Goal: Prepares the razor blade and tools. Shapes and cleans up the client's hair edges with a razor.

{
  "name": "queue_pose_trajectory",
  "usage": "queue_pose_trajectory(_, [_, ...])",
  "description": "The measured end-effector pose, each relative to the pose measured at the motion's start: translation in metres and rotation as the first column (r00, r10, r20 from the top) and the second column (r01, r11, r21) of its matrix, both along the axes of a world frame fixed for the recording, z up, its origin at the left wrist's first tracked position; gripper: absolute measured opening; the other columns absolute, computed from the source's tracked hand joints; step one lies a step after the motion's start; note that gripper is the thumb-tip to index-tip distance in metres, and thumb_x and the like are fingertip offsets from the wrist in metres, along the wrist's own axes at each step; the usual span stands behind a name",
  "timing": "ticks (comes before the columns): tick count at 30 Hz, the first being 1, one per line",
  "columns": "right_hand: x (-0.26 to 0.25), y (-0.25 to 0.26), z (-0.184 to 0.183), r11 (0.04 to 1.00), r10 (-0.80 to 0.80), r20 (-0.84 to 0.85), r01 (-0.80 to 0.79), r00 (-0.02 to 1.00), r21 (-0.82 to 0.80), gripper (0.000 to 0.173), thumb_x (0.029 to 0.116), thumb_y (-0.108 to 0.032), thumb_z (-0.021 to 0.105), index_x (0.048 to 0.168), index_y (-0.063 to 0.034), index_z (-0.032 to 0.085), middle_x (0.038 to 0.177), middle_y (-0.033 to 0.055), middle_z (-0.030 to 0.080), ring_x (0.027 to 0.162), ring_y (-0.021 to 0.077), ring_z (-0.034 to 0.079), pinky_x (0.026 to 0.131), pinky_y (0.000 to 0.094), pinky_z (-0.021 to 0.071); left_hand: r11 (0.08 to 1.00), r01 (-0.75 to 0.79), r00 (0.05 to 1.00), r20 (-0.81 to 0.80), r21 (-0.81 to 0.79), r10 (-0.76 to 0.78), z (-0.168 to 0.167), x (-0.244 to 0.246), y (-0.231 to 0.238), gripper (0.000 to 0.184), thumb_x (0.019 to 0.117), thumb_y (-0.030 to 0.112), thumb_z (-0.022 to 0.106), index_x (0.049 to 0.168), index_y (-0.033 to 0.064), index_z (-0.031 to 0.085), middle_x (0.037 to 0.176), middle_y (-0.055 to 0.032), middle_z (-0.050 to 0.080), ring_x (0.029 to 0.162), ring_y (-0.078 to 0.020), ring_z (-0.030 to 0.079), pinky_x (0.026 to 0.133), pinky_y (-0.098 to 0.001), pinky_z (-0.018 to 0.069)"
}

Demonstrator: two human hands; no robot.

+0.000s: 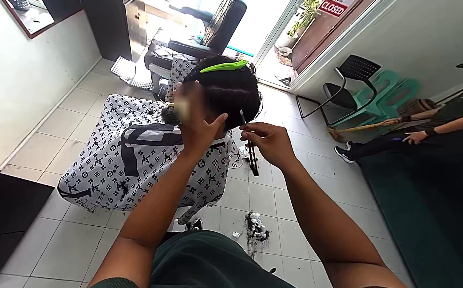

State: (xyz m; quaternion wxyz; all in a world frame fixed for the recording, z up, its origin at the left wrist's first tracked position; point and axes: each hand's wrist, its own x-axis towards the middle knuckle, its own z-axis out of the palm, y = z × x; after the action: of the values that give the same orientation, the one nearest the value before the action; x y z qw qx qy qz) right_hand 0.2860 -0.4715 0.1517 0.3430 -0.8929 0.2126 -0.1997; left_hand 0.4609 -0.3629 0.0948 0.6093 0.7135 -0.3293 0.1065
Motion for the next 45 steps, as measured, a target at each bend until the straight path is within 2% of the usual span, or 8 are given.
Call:
queue_pose_trajectory(2, [0.005, -0.005, 0.008, 0.98, 0.021, -0.009, -0.023, 1.0, -0.199, 0.017, 0.097, -0.01, 0.07, 0.112, -0.0032, 0.075, 0.102, 0.0113, 0.073, 0.083, 0.0156, 0.072, 0.077, 0.0324, 0.0615, 0.999, 0.054, 0.975, 0.213, 0.005, -0.054, -0.013, -0.002, 0.003, 0.083, 0.0813, 0.04, 0.083, 0.149, 0.0047, 0.051, 0.161, -0.035, 0.026, 0.152, -0.0519, 0.02, 0.123, -0.0611, 0.02])
queue_pose_trajectory(4, [0.008, -0.007, 0.021, 0.942, 0.017, -0.037, -0.029, 0.999, -0.335, 0.017, 0.0963, -0.012, 0.071, 0.11, -0.0047, 0.077, 0.1, 0.0125, 0.073, 0.085, 0.0195, 0.07, 0.079, 0.0357, 0.0591, 0.992, 0.093, 0.92, 0.374, 0.08, -0.117, -0.029, 0.0, 0.006, 0.064, 0.0872, 0.045, 0.076, 0.143, 0.0165, 0.061, 0.16, -0.0313, 0.033, 0.153, -0.0509, 0.019, 0.124, -0.064, 0.0124])
queue_pose_trajectory(7, [0.016, -0.006, 0.039, 0.893, -0.04, -0.168, -0.041, 0.985, -0.448, 0.017, 0.0974, -0.015, 0.07, 0.108, -0.0059, 0.078, 0.097, 0.015, 0.073, 0.086, 0.0274, 0.07, 0.08, 0.0468, 0.0566, 0.976, 0.118, 0.853, 0.485, 0.183, -0.194, -0.049, 0.005, 0.013, 0.055, 0.0896, 0.047, 0.072, 0.14, 0.0254, 0.065, 0.163, -0.024, 0.034, 0.153, -0.0481, 0.02, 0.122, -0.066, 0.0123])
queue_pose_trajectory(13, [0.034, 0.002, 0.046, 0.808, -0.11, -0.5, -0.216, 0.859, -0.549, 0.017, 0.0999, -0.017, 0.066, 0.104, -0.0063, 0.078, 0.096, 0.0205, 0.07, 0.088, 0.0407, 0.069, 0.076, 0.0597, 0.0543, 0.951, 0.15, 0.818, 0.506, 0.271, -0.273, -0.059, 0.008, 0.029, 0.041, 0.0897, 0.022, 0.071, 0.131, 0.0218, 0.071, 0.163, -0.0198, 0.037, 0.154, -0.045, 0.023, 0.122, -0.0645, 0.0189])
queue_pose_trajectory(17, [0.043, 0.011, 0.045, 0.794, -0.179, -0.605, -0.249, 0.776, -0.555, 0.019, 0.1019, -0.018, 0.063, 0.105, -0.0067, 0.077, 0.099, 0.0215, 0.07, 0.091, 0.0421, 0.069, 0.076, 0.0596, 0.0536, 0.929, 0.129, 0.843, 0.455, 0.347, -0.287, -0.06, 0.012, 0.04, 0.046, 0.094, 0.016, 0.063, 0.139, 0.0254, 0.066, 0.165, -0.0167, 0.033, 0.155, -0.0419, 0.019, 0.122, -0.0626, 0.0201])
queue_pose_trajectory(21, [0.05, 0.016, 0.044, 0.781, -0.186, -0.612, -0.262, 0.769, -0.567, 0.019, 0.1014, -0.018, 0.063, 0.103, -0.0051, 0.077, 0.097, 0.0218, 0.07, 0.091, 0.042, 0.068, 0.076, 0.0593, 0.0534, 0.931, 0.125, 0.85, 0.447, 0.343, -0.279, -0.065, 0.015, 0.043, 0.057, 0.089, 0.011, 0.065, 0.142, 0.0292, 0.063, 0.163, -0.019, 0.036, 0.153, -0.0442, 0.025, 0.118, -0.0641, 0.0271])
queue_pose_trajectory(27, [0.058, 0.023, 0.046, 0.767, -0.215, -0.64, -0.278, 0.738, -0.578, 0.019, 0.102, -0.018, 0.062, 0.102, -0.0045, 0.076, 0.098, 0.0216, 0.069, 0.091, 0.0416, 0.068, 0.076, 0.058, 0.0529, 0.939, 0.118, 0.862, 0.436, 0.322, -0.258, -0.068, 0.013, 0.042, 0.057, 0.0881, 0.004, 0.061, 0.138, 0.0305, 0.066, 0.162, -0.0194, 0.038, 0.152, -0.0452, 0.028, 0.116, -0.0645, 0.0293])
queue_pose_trajectory(45, [0.063, 0.024, 0.051, 0.758, -0.241, -0.661, -0.287, 0.711, -0.586, 0.02, 0.1027, -0.016, 0.06, 0.101, -0.0035, 0.075, 0.097, 0.0222, 0.068, 0.092, 0.0421, 0.068, 0.074, 0.0582, 0.0526, 0.935, 0.103, 0.864, 0.436, 0.338, -0.252, -0.075, 0.01, 0.04, 0.063, 0.089, 0.001, 0.059, 0.144, 0.0329, 0.061, 0.164, -0.0179, 0.034, 0.154, -0.0421, 0.025, 0.116, -0.0646, 0.0285])
